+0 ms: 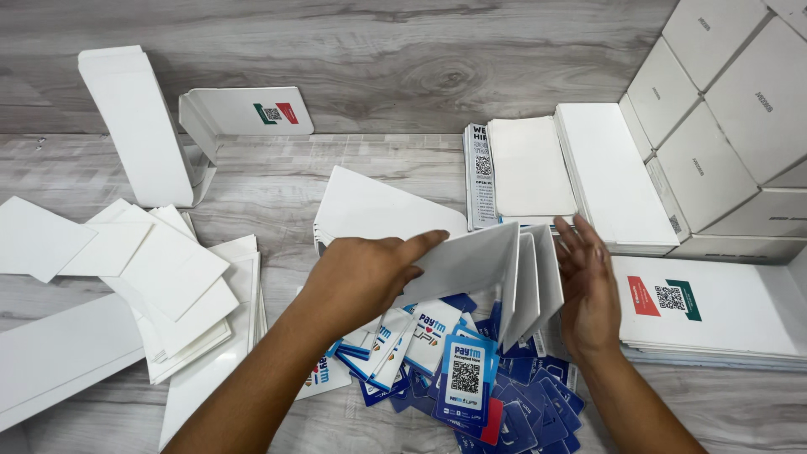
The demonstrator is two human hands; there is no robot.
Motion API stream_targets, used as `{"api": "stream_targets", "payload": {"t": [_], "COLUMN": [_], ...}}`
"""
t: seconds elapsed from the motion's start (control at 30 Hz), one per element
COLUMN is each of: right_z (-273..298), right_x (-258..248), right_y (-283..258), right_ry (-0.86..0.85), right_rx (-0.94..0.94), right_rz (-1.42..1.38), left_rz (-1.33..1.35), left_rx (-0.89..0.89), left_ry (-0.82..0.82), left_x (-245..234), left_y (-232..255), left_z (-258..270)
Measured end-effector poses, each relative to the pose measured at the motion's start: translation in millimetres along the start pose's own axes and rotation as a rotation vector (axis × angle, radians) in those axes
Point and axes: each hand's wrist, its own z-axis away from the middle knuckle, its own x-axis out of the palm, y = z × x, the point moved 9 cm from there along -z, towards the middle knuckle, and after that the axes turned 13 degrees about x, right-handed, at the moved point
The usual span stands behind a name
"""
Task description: The person sorts through a pile of small cards with QR codes and white paper sheets on a floor surface. They pick up cards, flip them, and place them into separate stacks, occasionally moving white sheets aside.
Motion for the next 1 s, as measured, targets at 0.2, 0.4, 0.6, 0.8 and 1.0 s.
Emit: {"api": "stream_targets", "payload": {"t": [0.2, 0.4, 0.6, 0.8, 1.0], "right_z": [19, 28, 26, 31, 28], "right_x": [35, 38, 35, 36, 41], "right_y": [4, 22, 35, 30, 31], "right_ry": [-0.263, -0.301, -0.245, -0.21, -0.129], "right_rx": [-0.025, -0.056, -0.153, -0.283, -0.328], "right_rz": [0.05, 0.181, 0.399, 0.507, 0.64], "left_rz": [-0.041, -0.132, -0.157, -0.144, -0.157], "left_rx": [-0.024, 0.04, 0.057, 0.066, 0.066], "left_ry": [-0.15, -0.086, -0.064, -0.086, -0.026], "left_x": [33, 47, 48, 51, 52], "left_y": [3, 15, 18, 14, 11], "left_z": [-4, -17, -17, -20, -17]}}
